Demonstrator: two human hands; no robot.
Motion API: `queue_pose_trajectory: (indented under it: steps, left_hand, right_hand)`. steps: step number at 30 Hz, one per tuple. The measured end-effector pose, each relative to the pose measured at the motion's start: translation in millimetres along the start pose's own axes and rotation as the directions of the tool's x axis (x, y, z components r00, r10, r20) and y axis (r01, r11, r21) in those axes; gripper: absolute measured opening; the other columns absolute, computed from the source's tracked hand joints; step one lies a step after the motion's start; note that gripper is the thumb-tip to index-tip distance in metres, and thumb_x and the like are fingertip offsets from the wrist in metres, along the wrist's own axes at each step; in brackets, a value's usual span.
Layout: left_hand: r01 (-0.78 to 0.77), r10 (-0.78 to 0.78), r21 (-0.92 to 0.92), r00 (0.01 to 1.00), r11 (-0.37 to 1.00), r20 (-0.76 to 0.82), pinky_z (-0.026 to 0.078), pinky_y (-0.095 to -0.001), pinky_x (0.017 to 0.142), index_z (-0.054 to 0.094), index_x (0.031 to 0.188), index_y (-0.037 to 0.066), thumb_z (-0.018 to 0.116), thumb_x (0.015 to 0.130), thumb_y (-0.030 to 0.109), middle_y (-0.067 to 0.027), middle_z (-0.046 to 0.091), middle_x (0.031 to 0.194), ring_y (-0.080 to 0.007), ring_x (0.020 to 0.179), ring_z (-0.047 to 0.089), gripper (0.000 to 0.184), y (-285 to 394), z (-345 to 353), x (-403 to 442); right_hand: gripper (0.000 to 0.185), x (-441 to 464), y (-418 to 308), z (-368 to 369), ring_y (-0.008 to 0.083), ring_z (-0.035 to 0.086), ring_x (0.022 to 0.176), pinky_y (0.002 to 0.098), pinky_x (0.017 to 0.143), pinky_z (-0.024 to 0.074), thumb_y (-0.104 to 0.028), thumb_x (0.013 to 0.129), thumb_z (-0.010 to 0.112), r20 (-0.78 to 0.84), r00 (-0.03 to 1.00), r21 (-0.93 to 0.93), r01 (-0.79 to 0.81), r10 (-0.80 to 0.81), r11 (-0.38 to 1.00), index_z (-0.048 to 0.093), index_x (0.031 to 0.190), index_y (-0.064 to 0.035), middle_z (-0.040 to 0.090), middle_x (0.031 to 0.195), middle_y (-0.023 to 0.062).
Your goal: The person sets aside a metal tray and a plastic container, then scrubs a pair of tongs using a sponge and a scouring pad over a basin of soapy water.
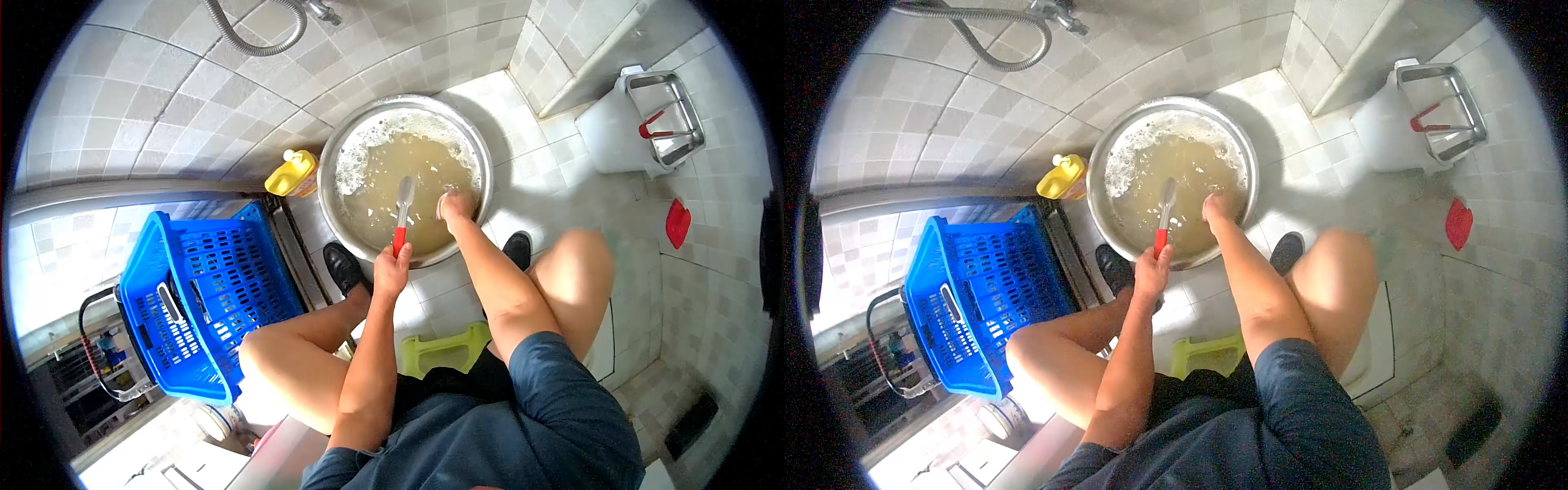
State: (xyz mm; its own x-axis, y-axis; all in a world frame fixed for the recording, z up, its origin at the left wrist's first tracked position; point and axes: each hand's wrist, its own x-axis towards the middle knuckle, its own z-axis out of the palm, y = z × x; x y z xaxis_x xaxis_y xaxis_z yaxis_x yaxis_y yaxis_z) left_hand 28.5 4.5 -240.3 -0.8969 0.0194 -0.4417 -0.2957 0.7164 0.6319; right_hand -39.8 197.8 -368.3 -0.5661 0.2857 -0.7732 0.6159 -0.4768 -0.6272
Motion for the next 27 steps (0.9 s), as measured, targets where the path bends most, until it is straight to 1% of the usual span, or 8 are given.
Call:
queue_pose_trajectory:
  steps: [3, 4, 7, 10, 13, 15, 23, 27]
  left_hand:
    - [-0.014, 0.013, -0.050, 0.999, 0.999, -0.032, 0.049, -0.0408, 0.064, 0.064, 0.090, -0.007, 0.062, 0.093, 0.046, -0.0146, 0.061, 0.066, -0.0238, 0.065, 0.061, 0.053, -10, 4, 4]
    - [-0.013, 0.011, -0.049, 0.999, 0.999, -0.031, 0.049, -0.0408, 0.064, 0.064, 0.090, -0.007, 0.062, 0.093, 0.046, -0.0146, 0.061, 0.066, -0.0238, 0.065, 0.061, 0.053, -14, 6, 5]
    - [0.014, -0.023, -0.124, 0.997, 0.992, -0.070, 0.049, -0.0452, 0.065, 0.063, 0.083, -0.005, 0.061, 0.095, 0.042, -0.0203, 0.065, 0.070, -0.0341, 0.066, 0.064, 0.049, -10, 11, 7]
    - [0.097, -0.118, -0.332, 0.992, 0.938, -0.043, 0.044, -0.0317, 0.054, 0.062, 0.081, -0.001, 0.061, 0.098, 0.039, -0.0021, 0.057, 0.064, -0.0122, 0.058, 0.053, 0.044, -17, 14, 15]
    - [0.118, -0.140, -0.462, 0.990, 0.879, -0.012, 0.042, -0.0296, 0.049, 0.060, 0.081, 0.000, 0.061, 0.098, 0.042, -0.0011, 0.056, 0.064, -0.0112, 0.053, 0.050, 0.045, -13, 14, 18]
    - [0.095, -0.122, -0.525, 0.992, 0.846, -0.018, 0.040, -0.0279, 0.046, 0.060, 0.083, 0.002, 0.060, 0.098, 0.043, -0.0011, 0.056, 0.066, -0.0101, 0.050, 0.048, 0.044, -6, 14, 17]
    - [0.137, -0.147, -0.645, 0.988, 0.752, 0.038, 0.036, -0.0241, 0.044, 0.059, 0.086, 0.003, 0.059, 0.099, 0.043, 0.0023, 0.053, 0.066, -0.0069, 0.050, 0.045, 0.042, 5, 11, 13]
    - [0.100, -0.062, -0.662, 0.995, 0.743, 0.081, 0.035, -0.0228, 0.046, 0.061, 0.085, 0.004, 0.058, 0.100, 0.043, 0.0033, 0.054, 0.067, -0.0058, 0.053, 0.045, 0.042, 14, 12, 8]
  right_hand:
    - [0.019, 9, 23, 11, 0.0182, 0.065, 0.077, 0.0369, 0.059, 0.0511, -0.012, 0.093, 0.051, -0.315, 0.864, -0.298, 0.303, -0.393, 0.905, 0.063, 0.106, -0.0054, 0.065, 0.088, 0.0080]
    - [0.024, 13, 26, 5, 0.0197, 0.065, 0.081, 0.0399, 0.065, 0.0551, -0.013, 0.093, 0.053, -0.042, 0.998, 0.082, 0.042, -0.038, 0.996, 0.060, 0.115, -0.0074, 0.065, 0.092, 0.0076]
    - [0.017, -27, -1, 17, 0.0200, 0.063, 0.078, 0.0356, 0.060, 0.0541, -0.018, 0.089, 0.060, 0.146, 0.989, 0.194, -0.025, -0.004, 0.981, 0.062, 0.100, -0.0063, 0.063, 0.090, 0.0085]
    - [0.019, -41, -12, 31, 0.0181, 0.061, 0.079, 0.0380, 0.062, 0.0534, -0.021, 0.090, 0.059, 0.282, 0.950, 0.067, 0.123, -0.137, 0.990, 0.061, 0.103, -0.0065, 0.062, 0.093, 0.0074]
    - [0.025, -66, -21, 44, 0.0180, 0.061, 0.079, 0.0365, 0.059, 0.0530, -0.029, 0.097, 0.055, 0.354, 0.919, -0.100, 0.223, -0.174, 0.970, 0.062, 0.104, -0.0065, 0.063, 0.090, 0.0064]
    - [0.031, -98, -42, 40, 0.0189, 0.063, 0.081, 0.0373, 0.059, 0.0541, -0.037, 0.100, 0.050, 0.455, 0.889, -0.039, -0.042, 0.056, 0.998, 0.062, 0.105, -0.0083, 0.064, 0.091, 0.0065]
    - [0.015, -105, -19, 45, 0.0189, 0.065, 0.078, 0.0362, 0.069, 0.0541, -0.020, 0.095, 0.058, 0.490, 0.870, 0.069, -0.092, 0.047, 0.993, 0.065, 0.095, -0.0061, 0.067, 0.089, 0.0067]
    - [0.008, -118, -26, 45, 0.0175, 0.062, 0.062, 0.0356, 0.054, 0.0504, -0.011, 0.090, 0.060, 0.360, 0.916, -0.039, -0.174, 0.176, 0.984, 0.067, 0.088, -0.0071, 0.065, 0.078, 0.0059]
